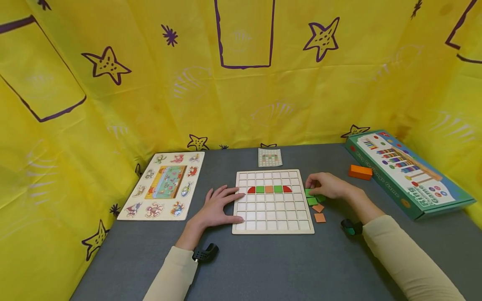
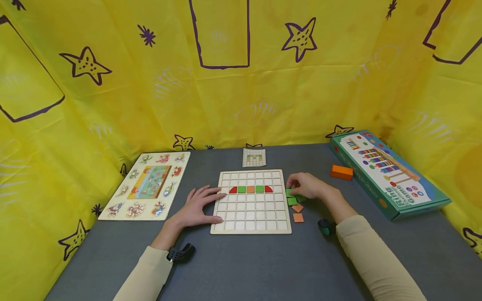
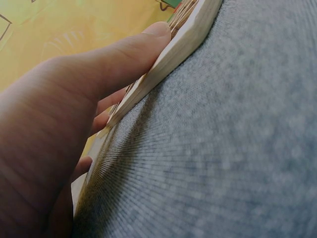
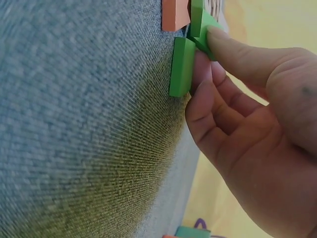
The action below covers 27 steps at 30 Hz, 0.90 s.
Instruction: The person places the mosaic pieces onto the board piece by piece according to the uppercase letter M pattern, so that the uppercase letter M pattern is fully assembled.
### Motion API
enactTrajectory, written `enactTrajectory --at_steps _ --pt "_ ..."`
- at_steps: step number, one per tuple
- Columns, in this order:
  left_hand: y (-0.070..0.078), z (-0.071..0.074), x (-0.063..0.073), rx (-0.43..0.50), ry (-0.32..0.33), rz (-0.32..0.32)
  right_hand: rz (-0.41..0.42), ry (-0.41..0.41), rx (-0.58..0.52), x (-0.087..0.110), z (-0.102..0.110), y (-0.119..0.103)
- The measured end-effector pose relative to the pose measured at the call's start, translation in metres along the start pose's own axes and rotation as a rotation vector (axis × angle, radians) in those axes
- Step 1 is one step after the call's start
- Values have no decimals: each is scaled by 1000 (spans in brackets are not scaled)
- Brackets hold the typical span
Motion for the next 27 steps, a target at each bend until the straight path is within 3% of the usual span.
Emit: enactTrajectory --at_steps 13,27 --pt "4 3 0 14 0 -1 -6 48 -6 -4 6 -3" --pt "1 1 0 -4 -13 13 67 26 -74 -35 -15 -47"
Point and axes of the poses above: each hand's wrist, its own x-axis away from the middle knuckle, its own z-axis out of the back of the hand, y = z × x, the point moved 1 cm from there along -x, towards the middle knuckle, and after that the axes turned 8 degrees about y, right-handed, at the moved point
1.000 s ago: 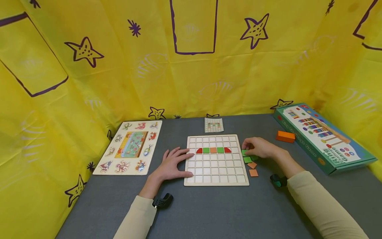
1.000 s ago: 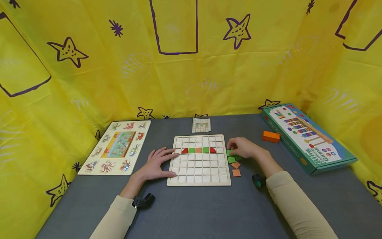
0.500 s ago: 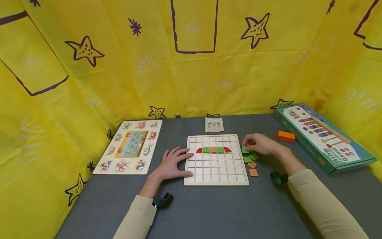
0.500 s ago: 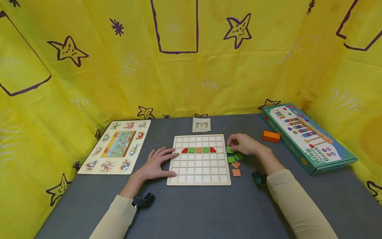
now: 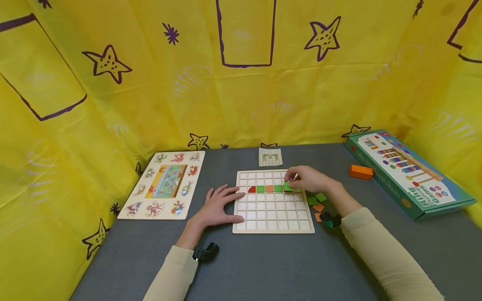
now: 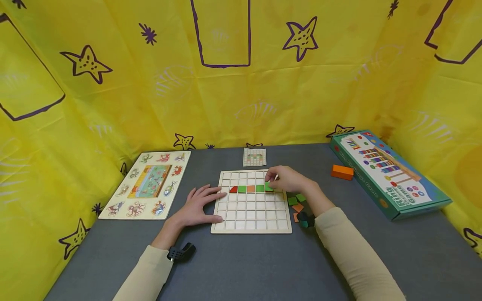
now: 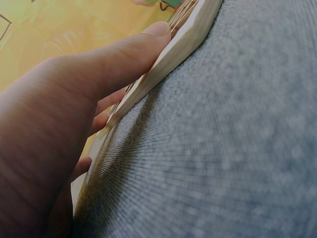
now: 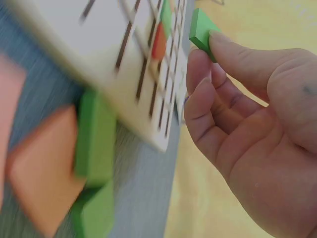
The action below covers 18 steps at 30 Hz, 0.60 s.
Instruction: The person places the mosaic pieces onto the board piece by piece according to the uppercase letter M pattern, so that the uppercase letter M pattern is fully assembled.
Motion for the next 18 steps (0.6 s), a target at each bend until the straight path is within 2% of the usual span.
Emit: enactTrajectory --at_steps 9,18 --pt "1 1 -1 0 -2 3 8 -34 -39 -23 -22 -28" --pt "2 1 -1 -6 -5 9 79 -64 1 -39 -45 -47"
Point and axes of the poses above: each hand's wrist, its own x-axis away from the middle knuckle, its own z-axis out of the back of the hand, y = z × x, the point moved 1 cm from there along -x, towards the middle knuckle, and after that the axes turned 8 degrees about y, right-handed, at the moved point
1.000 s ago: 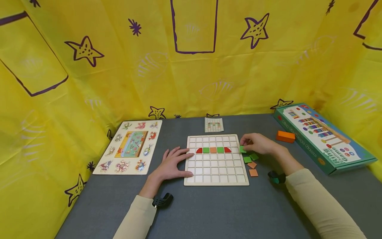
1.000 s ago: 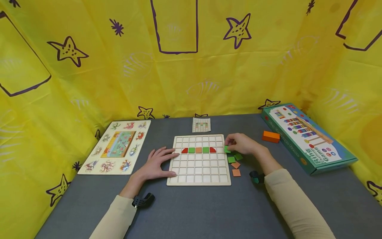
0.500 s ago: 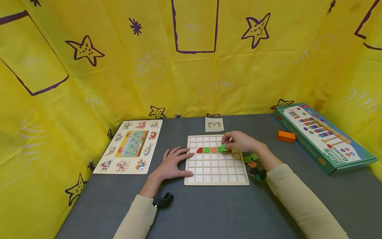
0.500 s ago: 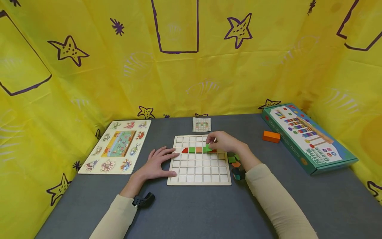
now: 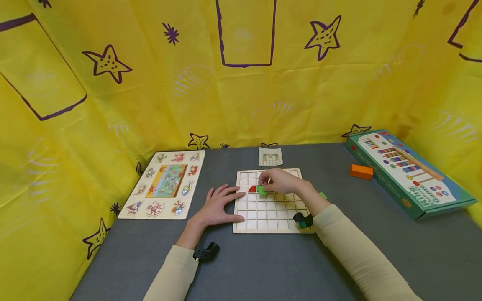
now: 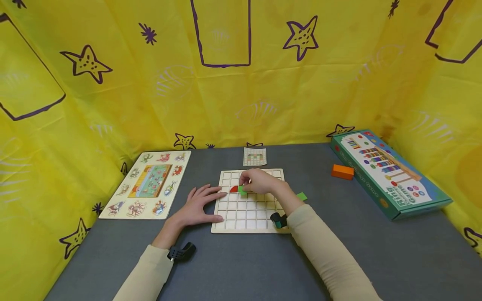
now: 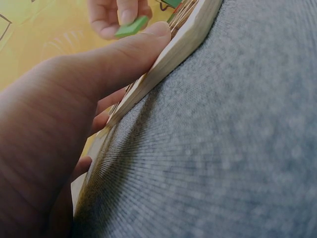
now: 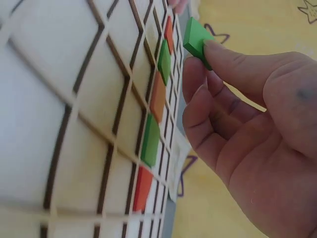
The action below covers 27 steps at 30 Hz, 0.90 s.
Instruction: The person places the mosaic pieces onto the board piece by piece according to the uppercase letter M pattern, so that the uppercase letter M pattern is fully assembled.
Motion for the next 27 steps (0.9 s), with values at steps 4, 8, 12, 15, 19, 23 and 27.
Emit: enactTrajectory --at_steps 4,8,12,15,19,23,27 --pt "0 0 -1 5 2 -1 1 5 -7 -7 -8 -3" --pt "-1 -1 0 12 5 -2 -12 19 -8 -13 -16 -4" --pt "-2 -1 0 13 5 -5 -9 26 -1 -18 -22 -6" --pt "-3 -1 0 10 6 -8 12 19 20 -20 -26 -9" --pt "-3 -2 -1 6 6 -8 16 -1 51 -21 -31 -13" --pt "-3 -2 -1 5 6 -6 17 -14 89 -20 -34 -16" --pt "-3 -1 -1 0 3 -1 36 -26 137 -21 -35 -17"
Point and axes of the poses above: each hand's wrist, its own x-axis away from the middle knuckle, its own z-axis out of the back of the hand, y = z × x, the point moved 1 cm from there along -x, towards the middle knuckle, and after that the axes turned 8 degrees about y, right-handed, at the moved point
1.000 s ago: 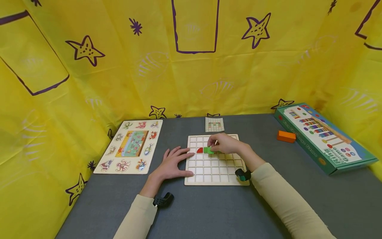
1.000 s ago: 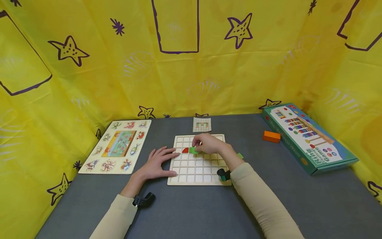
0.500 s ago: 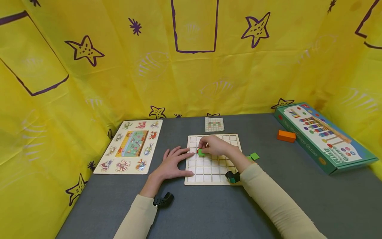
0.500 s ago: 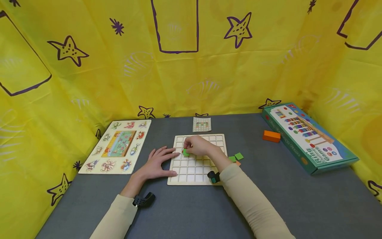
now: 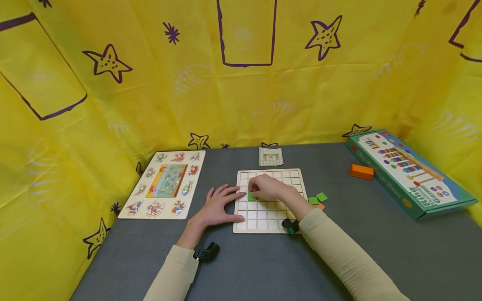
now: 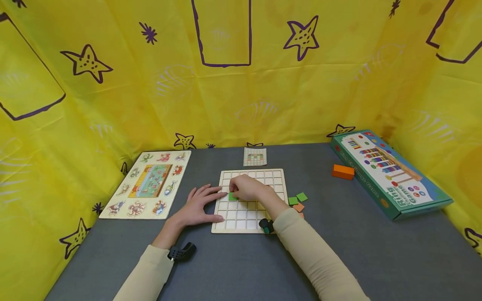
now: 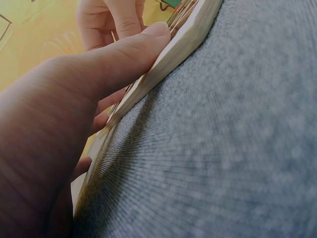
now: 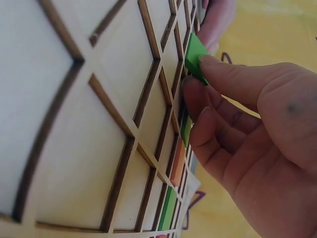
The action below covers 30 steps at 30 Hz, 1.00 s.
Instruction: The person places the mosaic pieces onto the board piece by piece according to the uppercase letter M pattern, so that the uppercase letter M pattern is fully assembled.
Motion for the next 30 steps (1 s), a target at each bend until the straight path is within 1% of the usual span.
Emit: enactTrajectory --at_steps 3,8,13,19,27,30 --pt "0 0 0 1 -3 3 -1 -3 4 0 1 0" --pt "0 0 0 0 -4 2 -22 9 -54 5 5 2" --pt "0 0 0 6 -8 8 -45 21 -92 12 14 5" --pt "1 0 0 1 -3 5 -53 48 -129 26 28 13" --pt "0 -1 1 5 7 -12 -61 50 -192 50 41 32" --pt "0 -1 1 7 8 -15 -71 64 -205 60 47 40"
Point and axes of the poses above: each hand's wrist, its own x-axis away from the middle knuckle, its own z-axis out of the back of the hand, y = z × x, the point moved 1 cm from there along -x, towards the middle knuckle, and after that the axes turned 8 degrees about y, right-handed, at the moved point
